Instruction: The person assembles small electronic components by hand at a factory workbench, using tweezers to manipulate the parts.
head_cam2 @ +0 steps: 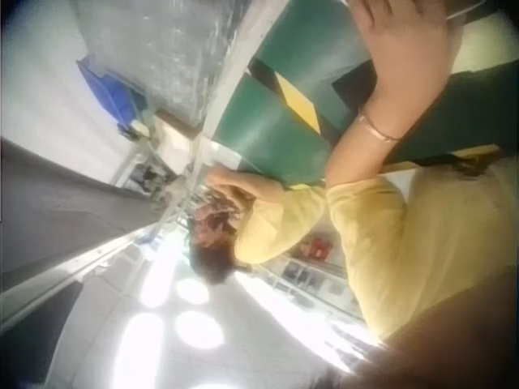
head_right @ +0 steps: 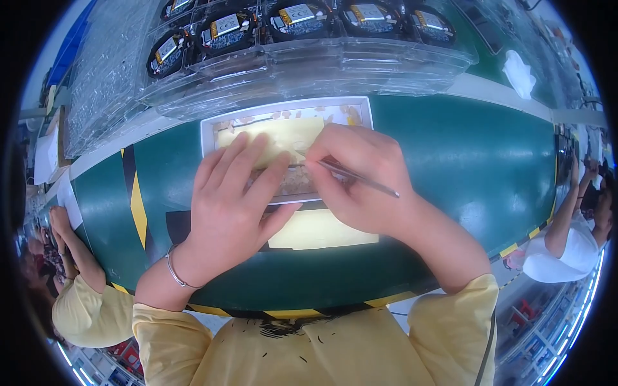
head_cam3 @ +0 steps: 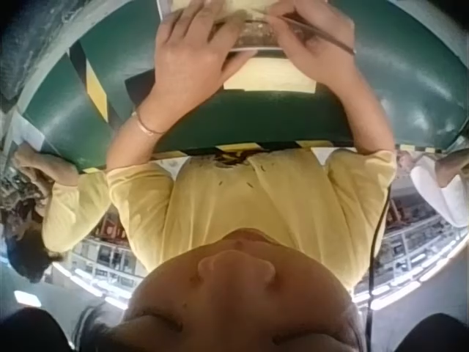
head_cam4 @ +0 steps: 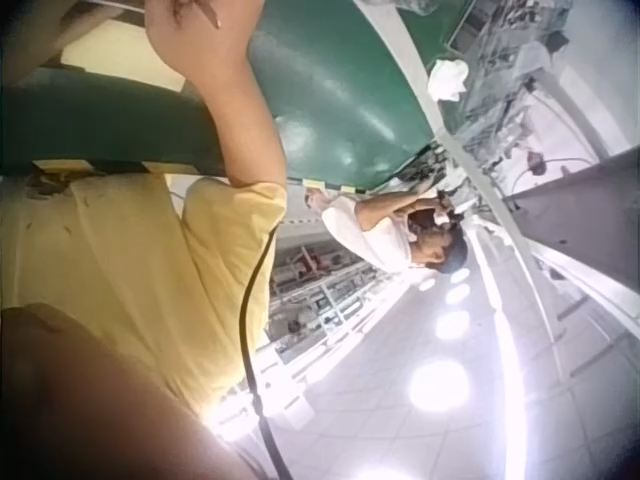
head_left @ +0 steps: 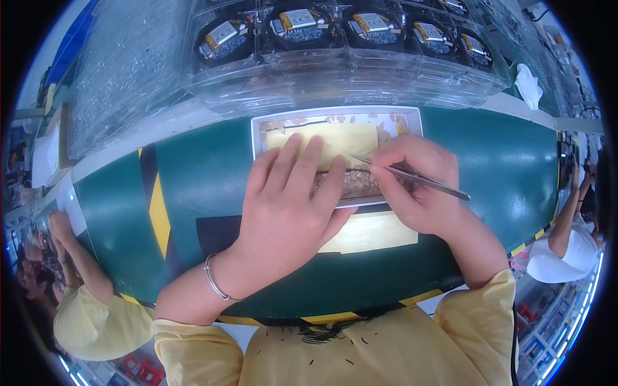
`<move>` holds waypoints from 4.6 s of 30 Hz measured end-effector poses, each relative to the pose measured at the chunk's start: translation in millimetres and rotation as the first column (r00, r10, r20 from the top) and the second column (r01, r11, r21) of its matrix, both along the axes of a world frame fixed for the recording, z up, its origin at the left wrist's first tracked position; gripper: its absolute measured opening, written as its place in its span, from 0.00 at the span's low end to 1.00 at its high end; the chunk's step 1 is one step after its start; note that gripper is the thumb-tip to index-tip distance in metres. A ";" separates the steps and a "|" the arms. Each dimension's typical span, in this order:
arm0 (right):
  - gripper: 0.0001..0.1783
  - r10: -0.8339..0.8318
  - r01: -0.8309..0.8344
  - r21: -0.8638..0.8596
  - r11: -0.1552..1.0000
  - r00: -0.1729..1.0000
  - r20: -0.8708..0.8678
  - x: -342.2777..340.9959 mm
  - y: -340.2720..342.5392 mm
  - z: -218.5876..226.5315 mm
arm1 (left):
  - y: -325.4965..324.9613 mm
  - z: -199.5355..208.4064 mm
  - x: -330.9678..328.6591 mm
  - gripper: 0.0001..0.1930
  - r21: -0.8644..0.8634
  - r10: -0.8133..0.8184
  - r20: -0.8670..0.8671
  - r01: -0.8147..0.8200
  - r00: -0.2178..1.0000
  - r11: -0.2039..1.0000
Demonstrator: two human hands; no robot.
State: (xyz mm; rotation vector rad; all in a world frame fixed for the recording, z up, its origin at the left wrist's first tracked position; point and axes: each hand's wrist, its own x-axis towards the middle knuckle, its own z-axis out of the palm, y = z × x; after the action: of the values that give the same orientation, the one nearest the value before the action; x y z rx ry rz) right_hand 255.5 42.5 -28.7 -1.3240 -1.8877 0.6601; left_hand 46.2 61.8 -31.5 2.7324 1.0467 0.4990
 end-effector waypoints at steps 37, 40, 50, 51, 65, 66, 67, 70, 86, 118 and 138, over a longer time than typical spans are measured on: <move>0.04 -0.062 0.073 0.098 0.993 0.993 -0.104 0.3 -1.4 -10.1 | -1.6 -4.1 -3.9 0.25 0.021 -0.005 -0.016 0.005 1.000 1.000; 0.04 -0.088 0.094 0.065 0.993 0.992 -0.095 -1.8 -1.2 -7.2 | -1.5 -0.8 -1.6 0.26 0.039 0.005 -0.048 -0.003 0.999 0.999; 0.06 -0.020 0.019 0.174 0.985 1.000 0.004 0.0 1.5 -12.5 | -2.1 -0.5 1.7 0.29 0.025 0.014 -0.095 -0.011 0.995 1.000; 0.06 -0.026 0.024 0.168 0.986 1.000 0.007 -0.3 0.6 -12.8 | -2.5 -1.1 2.0 0.29 0.027 0.017 -0.095 -0.014 0.995 1.000; 0.07 0.006 -0.011 0.183 0.983 1.000 0.027 1.5 1.6 -11.6 | -2.1 1.1 3.8 0.28 0.032 0.031 -0.100 -0.028 0.995 0.999; 0.07 0.002 -0.010 0.187 0.982 0.999 0.040 1.4 1.6 -11.3 | -2.1 1.7 3.7 0.28 0.027 0.030 -0.102 -0.028 0.994 0.999; 0.08 -0.001 -0.009 0.190 0.982 0.999 0.053 1.4 1.5 -11.2 | -2.2 2.0 3.7 0.28 0.021 0.029 -0.104 -0.027 0.994 0.999; 0.08 -0.010 -0.001 0.204 0.979 0.999 0.051 1.0 1.1 -12.7 | -2.7 0.8 4.1 0.28 0.023 0.034 -0.098 -0.032 0.995 0.999; 0.10 -0.006 -0.006 0.250 0.968 0.999 0.048 0.6 2.3 -13.6 | -2.4 1.5 4.3 0.28 0.007 0.031 -0.112 -0.030 0.993 1.000; 0.07 -0.027 0.046 0.234 0.971 0.996 -0.080 1.9 -3.8 -13.0 | -5.0 -3.5 2.1 0.25 0.052 0.033 -0.093 -0.028 0.995 0.998; 0.12 0.093 -0.107 0.191 0.976 0.992 0.084 4.4 0.2 -11.0 | -4.6 -5.7 1.4 0.24 0.066 0.028 -0.074 -0.023 0.997 0.998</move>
State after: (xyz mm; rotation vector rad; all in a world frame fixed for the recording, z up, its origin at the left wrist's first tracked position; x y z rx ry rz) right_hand 259.9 42.7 -39.7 -1.1487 -2.0335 0.4672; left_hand 47.6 57.2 -37.2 2.8179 1.1028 0.4451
